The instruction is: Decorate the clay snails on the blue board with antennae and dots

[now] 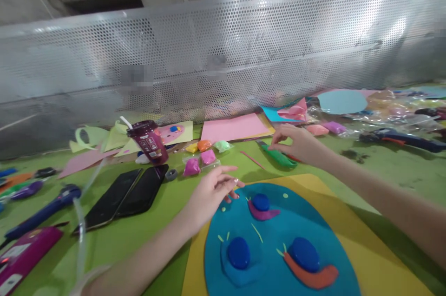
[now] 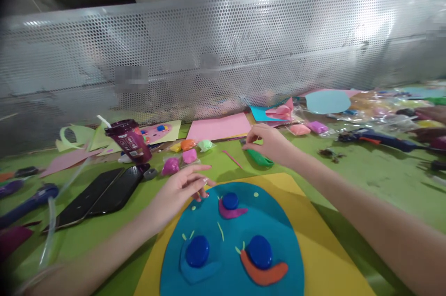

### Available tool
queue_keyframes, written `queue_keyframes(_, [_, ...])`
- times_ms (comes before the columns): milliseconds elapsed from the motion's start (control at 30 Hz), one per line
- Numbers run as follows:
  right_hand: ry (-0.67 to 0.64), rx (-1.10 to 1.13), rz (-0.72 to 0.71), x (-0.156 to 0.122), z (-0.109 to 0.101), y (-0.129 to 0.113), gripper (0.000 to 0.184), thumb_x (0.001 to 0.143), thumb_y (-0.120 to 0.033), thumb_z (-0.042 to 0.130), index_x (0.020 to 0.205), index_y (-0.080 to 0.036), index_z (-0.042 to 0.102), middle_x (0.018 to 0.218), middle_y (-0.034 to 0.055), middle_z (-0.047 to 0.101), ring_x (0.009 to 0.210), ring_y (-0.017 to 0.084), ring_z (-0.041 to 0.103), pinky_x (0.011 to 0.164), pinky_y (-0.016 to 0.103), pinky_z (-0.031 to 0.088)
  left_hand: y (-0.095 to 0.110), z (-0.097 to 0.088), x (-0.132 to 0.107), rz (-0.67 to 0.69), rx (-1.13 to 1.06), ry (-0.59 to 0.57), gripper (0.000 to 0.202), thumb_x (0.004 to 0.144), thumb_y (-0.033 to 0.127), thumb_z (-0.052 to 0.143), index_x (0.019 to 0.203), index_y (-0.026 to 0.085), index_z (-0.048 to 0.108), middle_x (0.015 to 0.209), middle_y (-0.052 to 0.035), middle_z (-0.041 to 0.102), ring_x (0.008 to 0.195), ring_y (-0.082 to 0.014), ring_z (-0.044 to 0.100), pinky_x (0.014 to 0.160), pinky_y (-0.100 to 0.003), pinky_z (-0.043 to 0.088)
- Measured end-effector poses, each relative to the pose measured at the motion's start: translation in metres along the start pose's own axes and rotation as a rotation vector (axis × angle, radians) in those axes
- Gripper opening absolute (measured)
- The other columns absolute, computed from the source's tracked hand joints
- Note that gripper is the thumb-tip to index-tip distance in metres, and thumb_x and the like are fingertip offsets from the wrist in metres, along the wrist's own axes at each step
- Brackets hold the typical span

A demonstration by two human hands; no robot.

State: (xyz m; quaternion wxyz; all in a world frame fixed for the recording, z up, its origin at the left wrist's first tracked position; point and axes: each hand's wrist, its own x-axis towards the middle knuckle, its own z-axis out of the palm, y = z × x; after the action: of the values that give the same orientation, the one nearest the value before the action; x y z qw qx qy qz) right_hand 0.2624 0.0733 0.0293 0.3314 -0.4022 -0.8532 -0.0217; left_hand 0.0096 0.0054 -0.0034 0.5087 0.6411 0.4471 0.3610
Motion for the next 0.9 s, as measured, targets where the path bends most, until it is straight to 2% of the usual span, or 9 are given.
queue_keyframes(200, [-0.284, -0.067, -0.148, -0.008, 0.023, 0.013, 0.013, 0.079, -0.024, 0.059, 0.071, -0.021, 0.069, 0.072, 0.0011, 0.060, 0.072, 0.015, 0.055, 0.070, 0.030, 0.045, -0.003, 0.000, 0.000, -0.012, 0.006, -0.061, 0.026, 0.086, 0.026, 0.049, 0.111, 0.017, 0.049, 0.093, -0.0065, 0.067, 0.068, -0.0145, 0.060, 0.061, -0.027, 0.045])
queue_keyframes(333, [-0.246, -0.181, -0.116, -0.012, 0.033, 0.016, 0.021, 0.084, -0.027, 0.053, 0.074, -0.021, 0.071, 0.085, 0.0070, 0.058, 0.085, 0.021, 0.052, 0.079, 0.037, 0.044, -0.002, 0.001, 0.000, -0.017, 0.016, -0.082, 0.026, 0.086, 0.026, 0.049, 0.110, 0.017, 0.049, 0.092, -0.0064, 0.067, 0.068, -0.0144, 0.060, 0.061, -0.027, 0.045])
queue_keyframes(500, [-0.252, -0.293, -0.053, -0.012, 0.039, 0.017, 0.021, 0.085, -0.024, 0.053, 0.078, -0.019, 0.072, 0.102, 0.0101, 0.059, 0.099, 0.024, 0.049, 0.088, 0.043, 0.043, -0.001, 0.001, -0.001, -0.013, 0.041, -0.094, 0.026, 0.086, 0.025, 0.048, 0.111, 0.017, 0.049, 0.092, -0.0061, 0.067, 0.069, -0.0142, 0.060, 0.062, -0.028, 0.045])
queue_keyframes(600, [-0.313, -0.368, -0.028, -0.018, 0.041, 0.010, 0.022, 0.084, -0.017, 0.050, 0.080, -0.016, 0.072, 0.109, 0.0122, 0.060, 0.103, 0.028, 0.050, 0.087, 0.045, 0.044, -0.002, 0.000, -0.001, -0.016, 0.054, -0.097, 0.025, 0.086, 0.024, 0.048, 0.110, 0.016, 0.050, 0.092, -0.0062, 0.067, 0.068, -0.0141, 0.060, 0.062, -0.027, 0.046])
queue_keyframes(667, [-0.358, -0.423, -0.021, -0.025, 0.038, 0.002, 0.022, 0.076, -0.008, 0.052, 0.086, -0.012, 0.070, 0.115, 0.0174, 0.057, 0.109, 0.034, 0.048, 0.086, 0.051, 0.044, -0.004, 0.000, 0.000, -0.012, 0.059, -0.097, 0.023, 0.086, 0.024, 0.048, 0.108, 0.016, 0.051, 0.091, -0.0060, 0.067, 0.068, -0.0140, 0.060, 0.061, -0.027, 0.046])
queue_keyframes(767, [-0.431, -0.476, -0.050, -0.038, 0.026, -0.010, 0.047, 0.063, 0.004, 0.050, 0.106, -0.011, 0.064, 0.133, 0.0210, 0.043, 0.122, 0.042, 0.036, 0.086, 0.056, 0.042, -0.007, -0.001, 0.001, -0.003, 0.054, -0.098, 0.022, 0.087, 0.025, 0.048, 0.106, 0.016, 0.053, 0.089, -0.0054, 0.068, 0.066, -0.0136, 0.060, 0.060, -0.027, 0.046])
queue_keyframes(900, [-0.561, -0.627, -0.109, -0.044, 0.018, -0.018, 0.061, 0.062, 0.005, 0.045, 0.119, -0.012, 0.055, 0.141, 0.0200, 0.031, 0.127, 0.040, 0.029, 0.090, 0.054, 0.041, -0.006, 0.000, 0.001, -0.011, 0.067, -0.102, 0.022, 0.087, 0.024, 0.048, 0.107, 0.016, 0.053, 0.090, -0.0052, 0.068, 0.067, -0.0133, 0.059, 0.061, -0.026, 0.046])
